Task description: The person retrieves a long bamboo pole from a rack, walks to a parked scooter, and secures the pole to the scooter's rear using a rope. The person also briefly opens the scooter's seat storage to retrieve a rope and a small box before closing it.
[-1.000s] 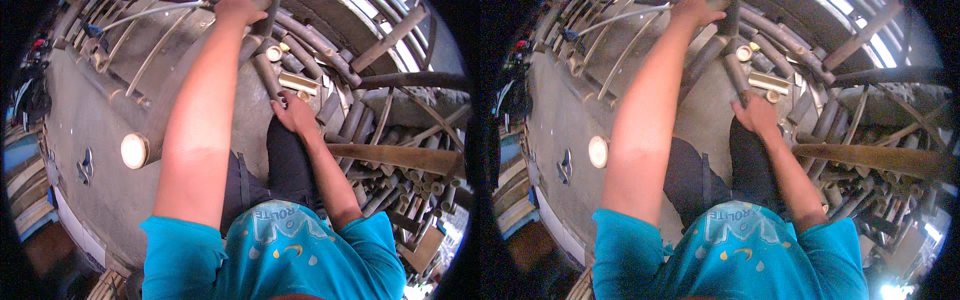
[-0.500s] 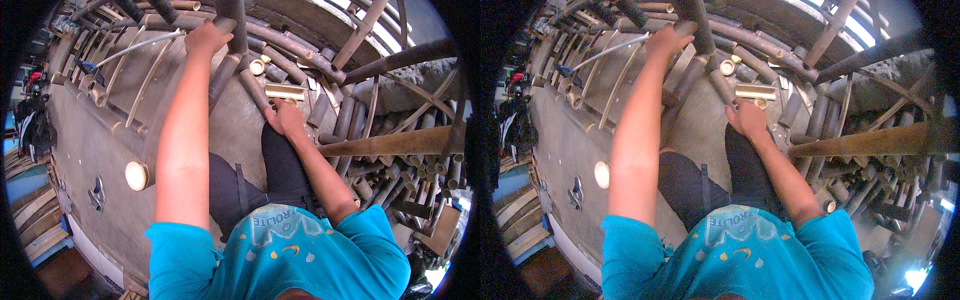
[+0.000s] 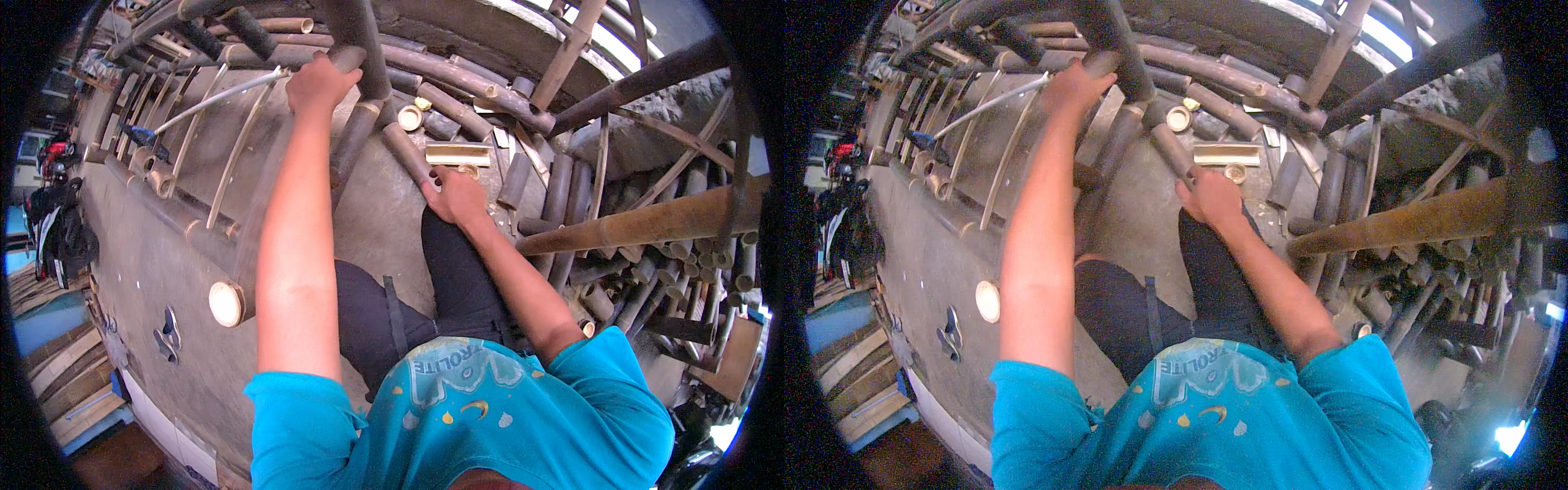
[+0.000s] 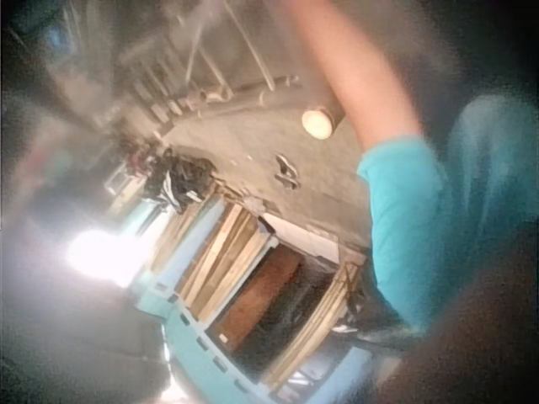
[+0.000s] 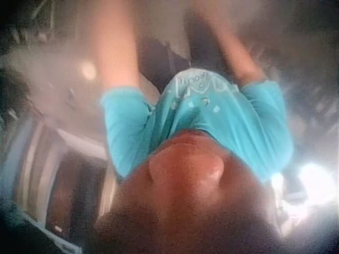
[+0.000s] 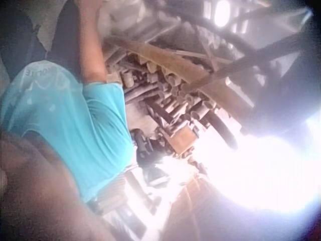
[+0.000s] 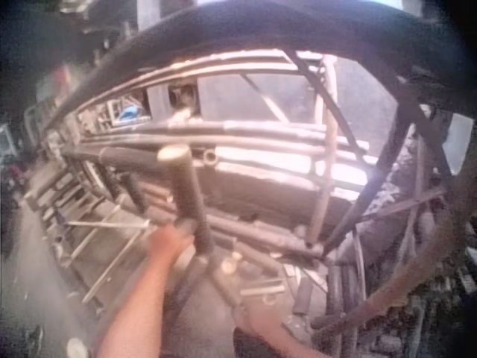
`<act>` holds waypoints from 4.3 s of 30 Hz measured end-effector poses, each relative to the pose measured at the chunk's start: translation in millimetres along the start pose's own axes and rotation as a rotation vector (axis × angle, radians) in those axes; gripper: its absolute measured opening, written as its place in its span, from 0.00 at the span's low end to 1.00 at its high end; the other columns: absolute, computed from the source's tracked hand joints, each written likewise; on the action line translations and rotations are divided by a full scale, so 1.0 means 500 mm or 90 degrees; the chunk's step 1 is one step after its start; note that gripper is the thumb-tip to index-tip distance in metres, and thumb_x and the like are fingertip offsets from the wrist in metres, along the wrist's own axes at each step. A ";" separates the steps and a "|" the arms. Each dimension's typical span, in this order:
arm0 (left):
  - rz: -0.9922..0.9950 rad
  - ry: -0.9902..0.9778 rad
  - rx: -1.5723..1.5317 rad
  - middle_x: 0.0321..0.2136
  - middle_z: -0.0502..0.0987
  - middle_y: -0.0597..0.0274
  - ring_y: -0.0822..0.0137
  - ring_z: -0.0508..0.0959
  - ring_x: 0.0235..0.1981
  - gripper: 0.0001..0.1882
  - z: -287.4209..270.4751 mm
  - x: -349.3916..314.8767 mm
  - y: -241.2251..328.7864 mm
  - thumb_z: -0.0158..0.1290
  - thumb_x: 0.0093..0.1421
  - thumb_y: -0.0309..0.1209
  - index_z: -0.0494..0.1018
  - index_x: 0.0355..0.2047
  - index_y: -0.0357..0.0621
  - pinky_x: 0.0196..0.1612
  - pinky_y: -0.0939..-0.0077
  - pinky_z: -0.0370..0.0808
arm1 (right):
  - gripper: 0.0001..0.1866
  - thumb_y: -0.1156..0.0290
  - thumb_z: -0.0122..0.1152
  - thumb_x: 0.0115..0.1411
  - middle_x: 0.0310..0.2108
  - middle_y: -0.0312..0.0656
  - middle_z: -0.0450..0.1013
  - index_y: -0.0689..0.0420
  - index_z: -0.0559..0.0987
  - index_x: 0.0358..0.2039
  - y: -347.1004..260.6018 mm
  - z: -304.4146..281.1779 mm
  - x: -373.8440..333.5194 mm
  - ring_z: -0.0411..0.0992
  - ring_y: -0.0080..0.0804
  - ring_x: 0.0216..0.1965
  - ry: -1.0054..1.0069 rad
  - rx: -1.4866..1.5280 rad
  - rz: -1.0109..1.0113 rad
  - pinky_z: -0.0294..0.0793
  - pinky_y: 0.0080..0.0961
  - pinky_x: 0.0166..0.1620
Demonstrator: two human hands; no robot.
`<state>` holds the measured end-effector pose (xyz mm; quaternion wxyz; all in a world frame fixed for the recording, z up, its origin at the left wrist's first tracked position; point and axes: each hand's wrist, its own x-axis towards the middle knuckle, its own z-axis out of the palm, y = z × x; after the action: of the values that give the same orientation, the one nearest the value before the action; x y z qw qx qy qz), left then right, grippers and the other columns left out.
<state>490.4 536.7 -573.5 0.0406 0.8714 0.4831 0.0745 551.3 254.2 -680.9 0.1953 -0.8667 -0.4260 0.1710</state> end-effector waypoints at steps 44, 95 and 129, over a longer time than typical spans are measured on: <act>-0.010 -0.017 0.112 0.47 0.77 0.37 0.39 0.77 0.50 0.47 -0.009 -0.008 0.026 0.53 0.52 0.69 0.68 0.55 0.38 0.53 0.47 0.72 | 0.13 0.62 0.59 0.54 0.24 0.51 0.79 0.60 0.81 0.26 0.055 -0.003 0.004 0.80 0.50 0.28 0.038 0.017 -0.078 0.78 0.45 0.33; 0.013 0.048 0.075 0.40 0.81 0.42 0.45 0.81 0.44 0.39 0.001 -0.021 0.002 0.55 0.53 0.65 0.73 0.46 0.39 0.47 0.51 0.77 | 0.45 0.48 0.66 0.48 0.52 0.63 0.72 0.59 0.66 0.63 0.502 0.160 -0.466 0.70 0.60 0.55 -0.186 0.262 0.292 0.70 0.43 0.57; 0.015 0.077 -0.017 0.39 0.81 0.44 0.46 0.82 0.40 0.36 0.009 -0.021 -0.007 0.59 0.51 0.60 0.72 0.45 0.40 0.42 0.52 0.78 | 0.47 0.48 0.72 0.45 0.49 0.65 0.73 0.61 0.65 0.60 0.280 -0.217 -0.474 0.72 0.62 0.51 0.015 0.094 0.245 0.73 0.46 0.52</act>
<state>482.9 529.8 -579.3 0.0223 0.8703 0.4733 0.1342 558.5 -35.9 -623.8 0.2274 -0.9173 -0.2366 0.2257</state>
